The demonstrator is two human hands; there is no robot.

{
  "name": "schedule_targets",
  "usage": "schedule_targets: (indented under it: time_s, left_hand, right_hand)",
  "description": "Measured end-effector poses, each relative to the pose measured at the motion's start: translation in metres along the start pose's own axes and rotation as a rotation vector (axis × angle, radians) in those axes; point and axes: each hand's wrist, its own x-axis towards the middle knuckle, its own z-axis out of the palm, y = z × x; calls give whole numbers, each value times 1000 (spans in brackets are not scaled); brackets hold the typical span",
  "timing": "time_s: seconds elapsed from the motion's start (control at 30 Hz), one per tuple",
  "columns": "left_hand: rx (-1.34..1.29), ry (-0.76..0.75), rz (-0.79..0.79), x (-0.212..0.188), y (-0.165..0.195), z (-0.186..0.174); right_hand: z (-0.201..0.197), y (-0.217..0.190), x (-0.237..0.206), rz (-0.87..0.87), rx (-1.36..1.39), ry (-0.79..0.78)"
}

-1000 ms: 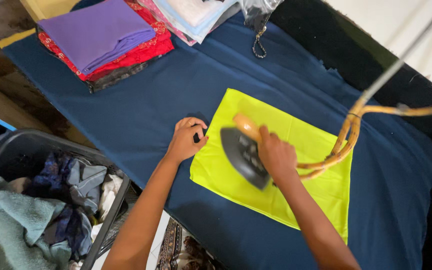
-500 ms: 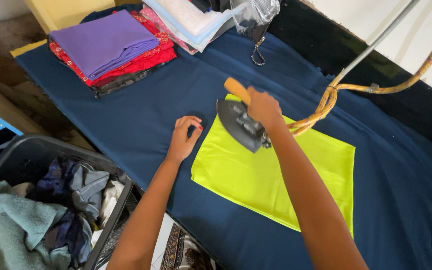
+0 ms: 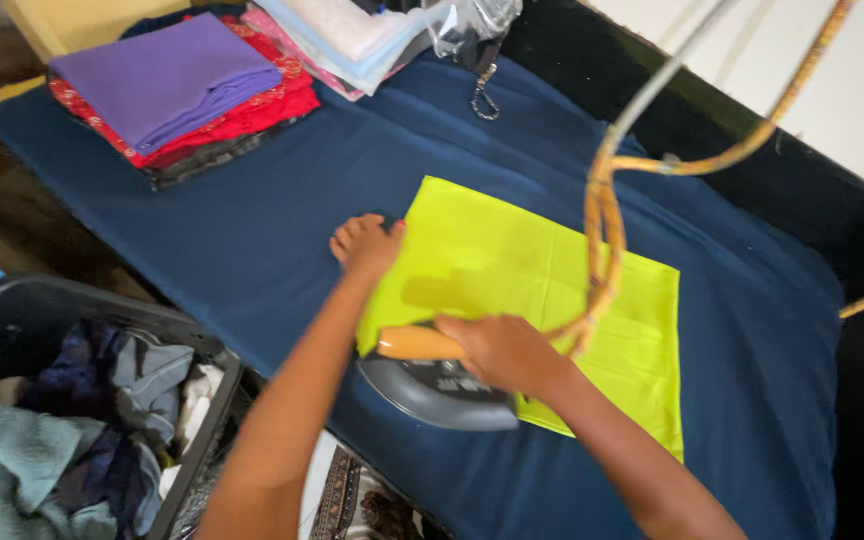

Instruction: The person irons a bright green cloth laid on a padded ironing table, moving a steam iron across the fabric while smoothing it with the other hand. They lift and reposition the cloth, iron the other side, then fold it in half at the end.

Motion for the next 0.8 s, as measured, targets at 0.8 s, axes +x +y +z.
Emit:
schedule_targets:
  time_s: [0.8]
  left_hand:
    - [262, -254, 443, -38, -15, 19]
  right_hand:
    - [-19, 228, 37, 944, -280, 403]
